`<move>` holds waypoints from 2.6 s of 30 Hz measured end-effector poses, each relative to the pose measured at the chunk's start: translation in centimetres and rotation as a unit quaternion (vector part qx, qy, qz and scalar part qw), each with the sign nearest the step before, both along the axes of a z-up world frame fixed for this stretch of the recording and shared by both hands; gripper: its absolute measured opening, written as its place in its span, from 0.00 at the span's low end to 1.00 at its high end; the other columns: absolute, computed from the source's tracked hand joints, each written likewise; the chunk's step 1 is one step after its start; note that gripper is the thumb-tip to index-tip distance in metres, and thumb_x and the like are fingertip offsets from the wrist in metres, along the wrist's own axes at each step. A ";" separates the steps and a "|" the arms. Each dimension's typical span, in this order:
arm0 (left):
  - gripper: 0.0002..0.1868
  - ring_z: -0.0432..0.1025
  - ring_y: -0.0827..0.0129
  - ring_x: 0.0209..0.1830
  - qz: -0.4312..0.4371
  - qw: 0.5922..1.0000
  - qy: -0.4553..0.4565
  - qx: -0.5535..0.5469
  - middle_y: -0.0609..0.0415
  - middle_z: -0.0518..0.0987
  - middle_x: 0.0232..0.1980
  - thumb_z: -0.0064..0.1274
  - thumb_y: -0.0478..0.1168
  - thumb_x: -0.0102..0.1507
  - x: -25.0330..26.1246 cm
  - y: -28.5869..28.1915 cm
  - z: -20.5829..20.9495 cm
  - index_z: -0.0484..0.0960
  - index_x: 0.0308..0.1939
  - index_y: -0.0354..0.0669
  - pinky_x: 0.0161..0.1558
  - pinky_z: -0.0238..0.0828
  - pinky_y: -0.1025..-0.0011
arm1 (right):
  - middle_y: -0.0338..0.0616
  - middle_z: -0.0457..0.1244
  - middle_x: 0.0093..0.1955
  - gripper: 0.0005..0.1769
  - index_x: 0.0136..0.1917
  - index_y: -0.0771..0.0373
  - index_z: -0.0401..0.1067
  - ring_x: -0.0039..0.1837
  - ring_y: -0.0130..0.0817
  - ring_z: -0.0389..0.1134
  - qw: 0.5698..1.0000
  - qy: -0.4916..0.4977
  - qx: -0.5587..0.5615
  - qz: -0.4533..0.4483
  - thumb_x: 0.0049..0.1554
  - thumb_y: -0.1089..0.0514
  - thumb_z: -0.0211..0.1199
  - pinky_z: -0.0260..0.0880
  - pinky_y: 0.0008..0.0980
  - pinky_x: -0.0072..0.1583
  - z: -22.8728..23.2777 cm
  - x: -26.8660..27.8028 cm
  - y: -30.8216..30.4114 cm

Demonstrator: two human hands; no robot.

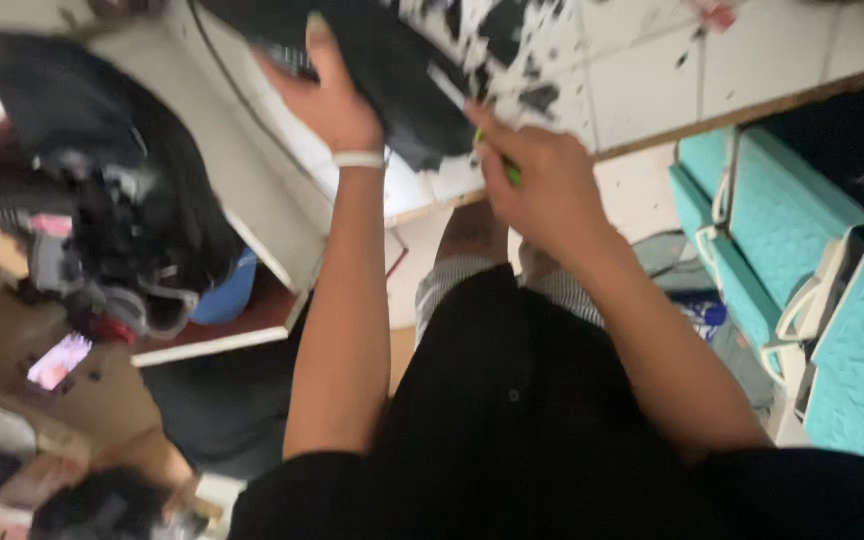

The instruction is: The person scrapes the sole of a black shoe with a small knife to remove material, then pours liquid from a plastic bottle onto the sole. The person continues scraping the sole repeatedly, generating black debris on the workbench.

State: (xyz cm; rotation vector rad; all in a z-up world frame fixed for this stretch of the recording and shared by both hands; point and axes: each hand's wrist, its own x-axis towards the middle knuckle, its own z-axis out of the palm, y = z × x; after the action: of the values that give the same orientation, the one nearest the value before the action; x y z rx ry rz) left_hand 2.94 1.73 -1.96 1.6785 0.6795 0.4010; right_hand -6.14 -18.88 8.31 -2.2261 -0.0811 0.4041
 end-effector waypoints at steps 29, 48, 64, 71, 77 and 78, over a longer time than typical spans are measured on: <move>0.38 0.73 0.56 0.68 -0.030 0.999 -0.019 -0.012 0.47 0.75 0.70 0.57 0.54 0.67 -0.8 -0.4 3.5 0.62 0.76 0.45 0.69 0.71 0.57 | 0.38 0.59 0.27 0.20 0.73 0.61 0.71 0.29 0.32 0.53 0.993 -0.022 0.010 -0.112 0.68 0.60 0.57 0.51 0.37 0.33 1.4 -0.6 3.8; 0.39 0.70 0.55 0.71 0.018 0.999 0.045 0.023 0.41 0.72 0.71 0.57 0.52 0.65 -0.9 0.2 2.3 0.61 0.74 0.38 0.72 0.66 0.60 | 0.34 0.60 0.28 0.18 0.73 0.60 0.72 0.29 0.25 0.54 0.994 -0.101 0.004 0.045 0.71 0.62 0.57 0.51 0.27 0.32 -3.0 1.6 1.7; 0.50 0.58 0.53 0.81 0.031 0.993 0.095 0.057 0.41 0.64 0.78 0.55 0.61 0.61 -0.4 -0.1 2.0 0.54 0.78 0.37 0.79 0.54 0.58 | 0.40 0.57 0.22 0.22 0.74 0.57 0.71 0.25 0.34 0.54 0.996 0.072 -0.031 -0.036 0.69 0.56 0.53 0.55 0.40 0.32 3.8 2.4 1.8; 0.38 0.74 0.56 0.68 -0.002 0.998 0.064 0.029 0.50 0.75 0.70 0.53 0.54 0.65 0.0 -0.6 5.0 0.61 0.76 0.48 0.69 0.70 0.59 | 0.49 0.64 0.25 0.24 0.73 0.52 0.71 0.34 0.56 0.65 0.980 0.165 -0.113 -0.015 0.67 0.51 0.49 0.62 0.54 0.36 6.0 5.0 3.1; 0.43 0.76 0.56 0.66 0.019 0.995 0.093 0.028 0.51 0.76 0.68 0.55 0.59 0.61 -0.1 -0.6 4.6 0.60 0.77 0.50 0.65 0.74 0.59 | 0.40 0.62 0.22 0.22 0.72 0.58 0.72 0.23 0.33 0.58 0.982 0.171 -0.059 -0.056 0.67 0.56 0.52 0.67 0.37 0.29 6.1 5.5 3.6; 0.43 0.76 0.56 0.66 0.019 0.995 0.090 0.028 0.51 0.76 0.68 0.55 0.59 0.61 -0.2 -0.4 4.6 0.60 0.77 0.50 0.65 0.74 0.59 | 0.40 0.62 0.22 0.22 0.72 0.58 0.72 0.23 0.33 0.58 0.982 0.168 -0.059 -0.057 0.67 0.56 0.52 0.67 0.37 0.29 5.3 4.6 3.6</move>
State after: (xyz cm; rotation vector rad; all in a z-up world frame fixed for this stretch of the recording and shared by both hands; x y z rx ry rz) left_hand 2.76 1.36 2.59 1.7707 0.8399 0.2990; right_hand -1.51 -15.25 13.64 -2.2321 0.2538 0.7308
